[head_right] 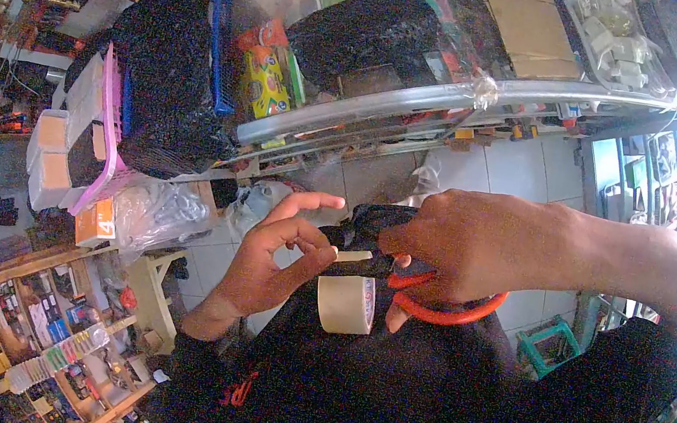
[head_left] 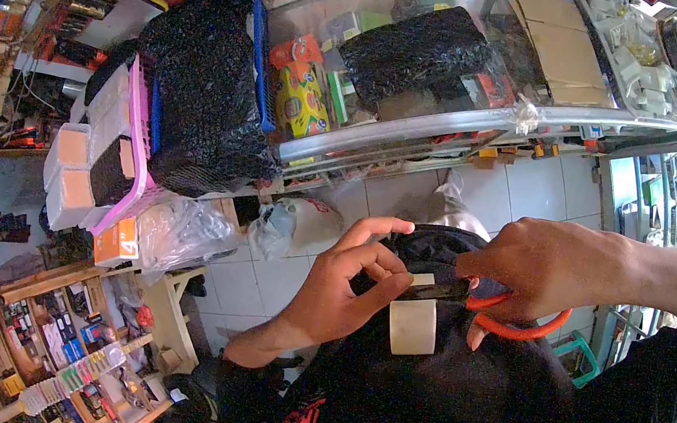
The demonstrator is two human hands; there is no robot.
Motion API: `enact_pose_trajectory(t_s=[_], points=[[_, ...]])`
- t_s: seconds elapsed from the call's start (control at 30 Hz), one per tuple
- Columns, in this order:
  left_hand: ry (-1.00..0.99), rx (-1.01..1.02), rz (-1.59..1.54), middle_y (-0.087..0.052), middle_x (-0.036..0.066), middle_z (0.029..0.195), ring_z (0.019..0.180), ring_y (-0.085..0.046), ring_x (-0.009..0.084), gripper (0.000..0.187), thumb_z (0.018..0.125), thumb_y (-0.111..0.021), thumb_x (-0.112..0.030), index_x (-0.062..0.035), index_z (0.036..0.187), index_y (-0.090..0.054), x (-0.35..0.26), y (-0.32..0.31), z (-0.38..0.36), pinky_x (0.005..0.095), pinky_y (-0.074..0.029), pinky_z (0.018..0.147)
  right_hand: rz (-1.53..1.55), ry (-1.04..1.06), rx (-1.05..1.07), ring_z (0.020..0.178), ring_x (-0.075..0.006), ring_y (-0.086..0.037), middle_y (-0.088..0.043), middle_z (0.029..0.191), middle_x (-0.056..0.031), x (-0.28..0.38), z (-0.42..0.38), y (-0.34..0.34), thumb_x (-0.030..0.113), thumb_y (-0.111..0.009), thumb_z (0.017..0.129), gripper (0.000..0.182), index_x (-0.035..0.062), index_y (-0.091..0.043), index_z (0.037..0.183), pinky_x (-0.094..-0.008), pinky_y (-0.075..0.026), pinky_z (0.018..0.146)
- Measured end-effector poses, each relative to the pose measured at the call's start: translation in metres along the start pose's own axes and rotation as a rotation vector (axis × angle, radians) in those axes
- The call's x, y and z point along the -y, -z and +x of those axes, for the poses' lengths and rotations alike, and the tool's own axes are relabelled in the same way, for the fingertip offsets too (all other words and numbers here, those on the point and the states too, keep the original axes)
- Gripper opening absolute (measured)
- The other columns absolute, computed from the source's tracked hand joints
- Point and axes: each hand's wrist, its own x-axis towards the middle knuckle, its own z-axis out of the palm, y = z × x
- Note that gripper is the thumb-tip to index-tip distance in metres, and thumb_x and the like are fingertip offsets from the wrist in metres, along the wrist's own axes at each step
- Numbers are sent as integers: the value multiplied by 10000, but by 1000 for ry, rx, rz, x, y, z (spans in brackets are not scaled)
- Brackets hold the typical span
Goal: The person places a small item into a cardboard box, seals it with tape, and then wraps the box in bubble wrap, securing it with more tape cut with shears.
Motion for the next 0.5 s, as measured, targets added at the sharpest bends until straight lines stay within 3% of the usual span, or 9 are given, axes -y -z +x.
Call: enact_pose_trajectory(t_s=[0.17, 0.23, 0.3, 0.4, 0.47, 0.5], points=[[37, -9, -116, -539, 145, 1478, 1016, -656, 158, 219, 1003, -680, -233, -24, 940, -697, 15, -2, 1, 300, -509, 871, -38, 17, -52, 834, -425, -703, -686, 818, -222, -3, -5, -6, 567, -807, 807, 619, 33, -636, 1070, -498, -550, 696], [-135, 81, 1, -496, 159, 1525, 1046, -647, 170, 284, 1009, -652, -298, -35, 1115, -668, 29, 7, 4, 312, -477, 909, -80, 59, -105, 854, -418, -700, -684, 838, -218, -5, -8, -7, 566, -812, 797, 639, 33, -628, 1098, -495, -552, 705], [-153, 84, -150, -461, 171, 1543, 1167, -589, 198, 431, 1018, -623, -383, -42, 1281, -596, 38, 7, 6, 346, -453, 969, -156, 83, -183, 877, -411, -700, -690, 874, -210, -6, -12, -10, 574, -820, 780, 671, 35, -623, 1129, -494, -554, 721], [-25, 21, -516, -398, 181, 1561, 1354, -498, 242, 714, 1008, -601, -535, -54, 1491, -387, 49, -12, 5, 409, -436, 1048, -201, 162, -352, 894, -406, -701, -697, 903, -190, -10, -17, -8, 575, -831, 757, 702, 34, -623, 1153, -497, -555, 742], [-45, 54, -416, -322, 182, 1620, 1297, -531, 242, 945, 960, -618, -629, -72, 1601, -201, 66, -18, 4, 421, -432, 1040, -242, 159, -464, 881, -398, -703, -698, 902, -173, -10, -21, -3, 548, -834, 762, 682, 34, -625, 1157, -496, -557, 741], [-118, 83, -334, -265, 214, 1650, 1206, -559, 242, 1135, 875, -737, -614, -83, 1627, -73, 79, -17, 4, 428, -437, 1016, -282, 122, -509, 864, -390, -705, -699, 895, -164, -9, -25, 3, 524, -833, 774, 654, 36, -626, 1156, -492, -559, 734]])
